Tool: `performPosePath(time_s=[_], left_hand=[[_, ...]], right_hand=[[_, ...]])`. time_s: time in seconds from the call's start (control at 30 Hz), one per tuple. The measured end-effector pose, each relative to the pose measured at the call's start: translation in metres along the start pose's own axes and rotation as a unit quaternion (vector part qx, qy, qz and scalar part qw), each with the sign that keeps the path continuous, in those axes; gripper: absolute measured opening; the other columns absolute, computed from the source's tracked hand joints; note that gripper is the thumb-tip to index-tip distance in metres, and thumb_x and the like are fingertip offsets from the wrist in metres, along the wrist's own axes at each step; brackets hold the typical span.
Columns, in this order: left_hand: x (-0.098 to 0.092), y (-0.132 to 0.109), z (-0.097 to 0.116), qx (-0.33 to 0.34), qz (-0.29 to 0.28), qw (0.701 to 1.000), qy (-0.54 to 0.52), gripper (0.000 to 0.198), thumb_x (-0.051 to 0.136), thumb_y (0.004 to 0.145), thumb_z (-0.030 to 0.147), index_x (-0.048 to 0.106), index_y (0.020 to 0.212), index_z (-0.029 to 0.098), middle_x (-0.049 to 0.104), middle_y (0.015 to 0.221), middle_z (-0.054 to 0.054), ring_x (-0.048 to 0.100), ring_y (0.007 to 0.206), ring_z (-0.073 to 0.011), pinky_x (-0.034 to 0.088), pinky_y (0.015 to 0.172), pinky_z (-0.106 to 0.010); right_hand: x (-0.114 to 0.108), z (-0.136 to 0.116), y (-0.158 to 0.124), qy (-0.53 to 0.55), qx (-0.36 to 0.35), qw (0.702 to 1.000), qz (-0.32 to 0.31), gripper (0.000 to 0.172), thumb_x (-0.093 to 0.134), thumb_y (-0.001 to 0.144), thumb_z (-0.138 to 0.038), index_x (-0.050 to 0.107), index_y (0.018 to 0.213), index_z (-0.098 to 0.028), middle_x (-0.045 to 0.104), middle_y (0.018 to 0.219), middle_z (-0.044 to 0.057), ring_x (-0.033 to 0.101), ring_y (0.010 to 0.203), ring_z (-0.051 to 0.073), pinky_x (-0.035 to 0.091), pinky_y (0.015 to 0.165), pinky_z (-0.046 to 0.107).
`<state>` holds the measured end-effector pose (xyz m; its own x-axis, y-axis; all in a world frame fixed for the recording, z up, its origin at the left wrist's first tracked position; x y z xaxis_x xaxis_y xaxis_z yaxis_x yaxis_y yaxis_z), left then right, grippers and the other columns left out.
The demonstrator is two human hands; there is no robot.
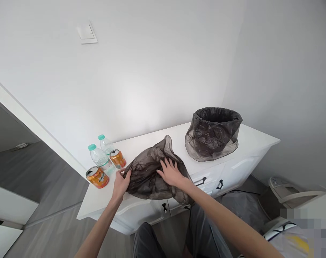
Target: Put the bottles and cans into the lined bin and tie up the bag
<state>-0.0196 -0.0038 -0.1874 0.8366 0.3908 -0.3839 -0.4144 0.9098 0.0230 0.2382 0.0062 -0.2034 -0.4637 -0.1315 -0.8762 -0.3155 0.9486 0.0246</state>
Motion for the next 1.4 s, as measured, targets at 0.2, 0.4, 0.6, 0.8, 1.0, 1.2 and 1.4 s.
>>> performPosePath(time_s=[0.2, 0.4, 0.6, 0.8, 1.0, 1.2, 1.4], left_hand=[[0.007, -0.040, 0.036, 0.315, 0.037, 0.926, 0.206, 0.050, 0.058, 0.097, 0.046, 0.058, 0.141, 0.021, 0.051, 0.152, -0.019, 0.044, 0.147, -0.0351, 0.035, 0.121, -0.056], [0.041, -0.025, 0.000, 0.436, -0.134, 0.803, 0.384, 0.059, 0.042, 0.107, 0.051, 0.042, 0.161, 0.026, 0.047, 0.165, -0.009, 0.030, 0.159, -0.0312, 0.027, 0.128, -0.054], [0.032, 0.004, -0.047, 0.376, -0.153, 0.805, 0.433, 0.068, 0.044, 0.105, 0.059, 0.035, 0.165, 0.029, 0.036, 0.171, -0.006, 0.026, 0.161, -0.0320, 0.023, 0.130, -0.059], [0.025, -0.013, -0.030, 0.406, -0.149, 0.803, 0.409, 0.070, 0.045, 0.106, 0.054, 0.024, 0.168, 0.029, 0.025, 0.175, -0.006, 0.017, 0.163, -0.0298, 0.018, 0.132, -0.057], [0.011, -0.037, -0.032, 0.457, -0.217, 0.764, 0.401, 0.085, 0.056, 0.101, 0.058, 0.015, 0.170, 0.029, 0.024, 0.175, -0.008, 0.021, 0.162, -0.0294, 0.019, 0.133, -0.054], [-0.011, -0.045, -0.035, 0.457, -0.231, 0.780, 0.359, 0.067, 0.060, 0.101, 0.046, 0.038, 0.163, 0.032, 0.049, 0.164, -0.005, 0.038, 0.156, -0.0275, 0.030, 0.129, -0.054], [-0.034, -0.059, -0.046, 0.321, -0.169, 0.907, 0.216, 0.027, 0.057, 0.100, 0.047, 0.073, 0.118, 0.034, 0.074, 0.135, -0.003, 0.060, 0.139, -0.0291, 0.048, 0.117, -0.050]], right_hand=[[0.006, 0.021, 0.005, -0.025, -0.017, 0.997, 0.073, 0.065, 0.037, 0.107, -0.038, 0.034, 0.164, -0.009, 0.030, 0.171, 0.022, 0.019, 0.161, 0.039, 0.016, 0.126, 0.063], [0.006, 0.018, -0.015, -0.033, -0.061, 0.996, 0.051, 0.072, 0.023, 0.109, -0.057, 0.037, 0.165, -0.015, 0.029, 0.172, 0.017, 0.019, 0.162, 0.036, 0.015, 0.128, 0.062], [0.000, 0.082, -0.002, -0.042, -0.026, 0.999, 0.007, 0.081, 0.011, 0.107, -0.065, 0.027, 0.169, -0.014, 0.018, 0.176, 0.011, 0.014, 0.164, 0.026, 0.014, 0.132, 0.049], [-0.012, 0.084, -0.006, -0.027, -0.025, 0.999, -0.036, 0.084, 0.013, 0.106, -0.068, 0.016, 0.171, -0.015, 0.001, 0.178, 0.010, 0.001, 0.165, 0.027, 0.010, 0.133, 0.048], [-0.002, 0.045, -0.088, -0.093, -0.175, 0.979, 0.041, 0.098, 0.063, 0.093, -0.063, 0.016, 0.171, -0.026, 0.000, 0.178, 0.009, -0.003, 0.164, 0.036, 0.013, 0.131, 0.062], [0.001, 0.070, -0.127, -0.112, -0.167, 0.966, 0.161, 0.089, 0.063, 0.076, -0.003, 0.044, 0.160, -0.025, 0.033, 0.171, 0.013, 0.024, 0.161, 0.035, 0.029, 0.128, 0.062], [-0.043, 0.098, -0.110, 0.186, -0.067, 0.964, 0.178, 0.040, 0.053, 0.090, -0.018, 0.071, 0.124, -0.031, 0.077, 0.120, 0.006, 0.071, 0.118, 0.028, 0.058, 0.102, 0.049]])
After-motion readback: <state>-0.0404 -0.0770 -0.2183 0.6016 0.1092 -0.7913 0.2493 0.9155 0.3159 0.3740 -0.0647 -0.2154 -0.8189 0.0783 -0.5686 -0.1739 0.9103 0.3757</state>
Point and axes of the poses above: each hand's wrist, its own y-axis towards the middle knuckle, its own x-axis out of the palm, z = x × y, the point moved 5 cm from there along y, towards the middle knuckle
